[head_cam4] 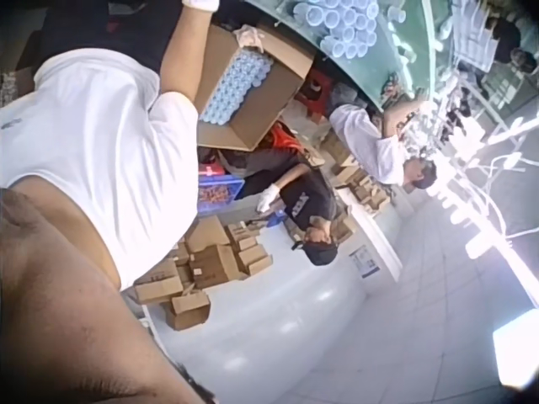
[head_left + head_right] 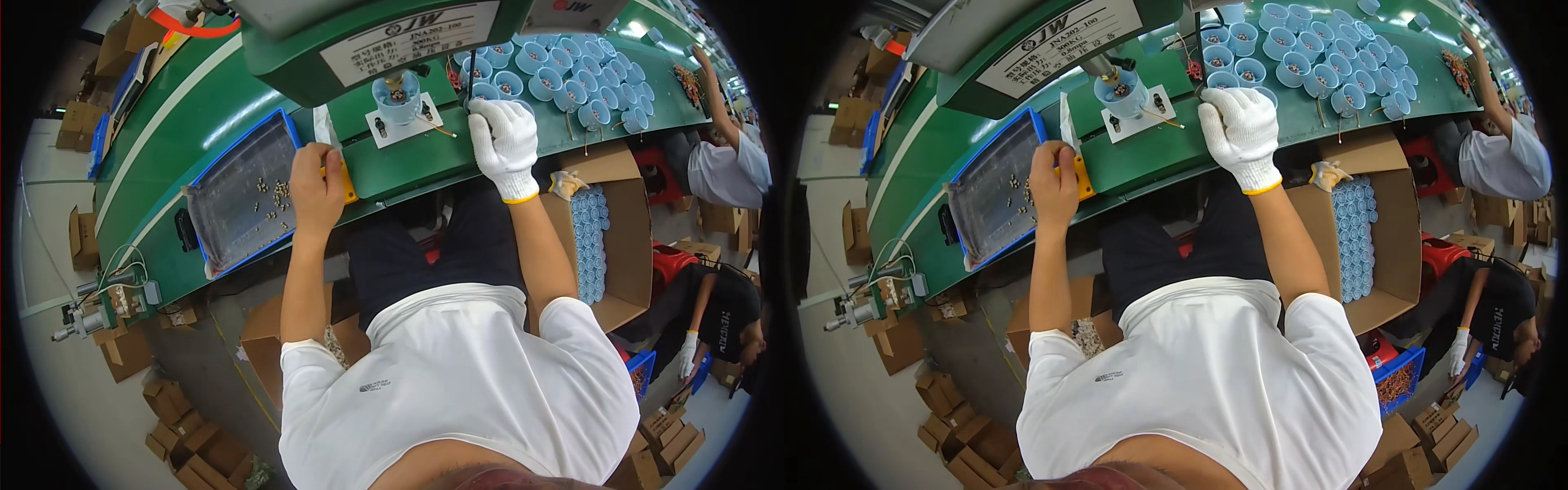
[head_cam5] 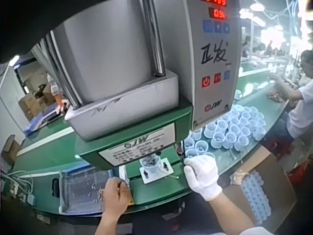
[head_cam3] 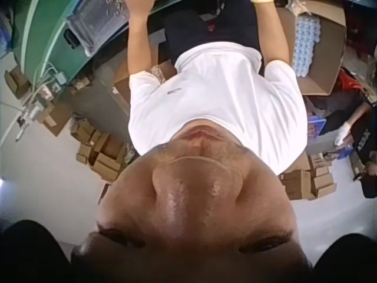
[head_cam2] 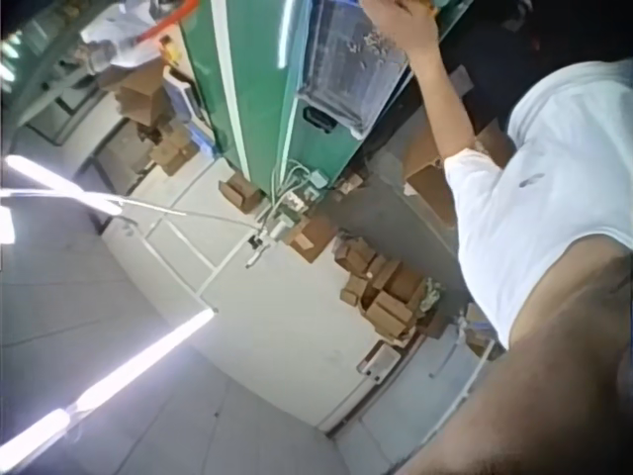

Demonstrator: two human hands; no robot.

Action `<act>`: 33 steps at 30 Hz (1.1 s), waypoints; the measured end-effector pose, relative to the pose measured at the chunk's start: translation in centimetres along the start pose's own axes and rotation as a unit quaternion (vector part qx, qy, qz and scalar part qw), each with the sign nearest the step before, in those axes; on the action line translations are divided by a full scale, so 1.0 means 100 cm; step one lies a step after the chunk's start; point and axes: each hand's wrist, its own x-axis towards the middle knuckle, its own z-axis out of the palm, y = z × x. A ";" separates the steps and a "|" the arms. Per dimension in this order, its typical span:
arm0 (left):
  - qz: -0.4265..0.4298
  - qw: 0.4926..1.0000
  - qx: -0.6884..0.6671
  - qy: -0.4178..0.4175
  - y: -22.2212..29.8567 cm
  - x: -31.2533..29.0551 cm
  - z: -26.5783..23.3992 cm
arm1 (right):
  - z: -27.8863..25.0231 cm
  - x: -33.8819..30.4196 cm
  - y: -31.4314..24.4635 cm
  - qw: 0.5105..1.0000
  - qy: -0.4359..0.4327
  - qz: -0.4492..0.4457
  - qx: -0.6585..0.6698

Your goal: Assembling small electronic components by inserting metal pins into plastic housings and using a machine press.

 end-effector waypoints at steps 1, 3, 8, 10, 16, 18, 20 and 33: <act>-0.001 1.000 0.002 0.000 -0.002 0.000 0.002 | 0.000 -0.001 -0.001 1.000 -0.001 0.000 0.002; -0.048 0.998 -0.002 -0.039 -0.006 0.002 0.008 | 0.001 -0.002 0.000 1.000 0.002 0.008 0.005; -0.104 0.993 -0.047 -0.032 -0.009 -0.003 0.010 | 0.001 -0.006 0.004 1.000 -0.006 0.015 0.002; -0.111 0.991 -0.064 -0.024 -0.009 -0.003 0.009 | 0.001 -0.005 0.004 1.000 0.004 0.015 -0.002; -0.051 0.998 -0.020 -0.028 -0.012 0.000 0.006 | 0.001 -0.012 0.008 0.999 0.034 0.005 0.021; -0.048 0.998 -0.019 -0.026 -0.012 0.000 0.004 | -0.010 -0.011 -0.001 0.997 0.048 -0.022 -0.050; -0.044 0.999 -0.019 -0.022 -0.010 0.000 0.004 | -0.009 -0.032 0.009 0.997 0.027 -0.019 -0.076; -0.116 0.993 -0.030 -0.021 -0.005 -0.002 0.009 | 0.005 -0.047 0.013 0.993 0.075 -0.027 -0.090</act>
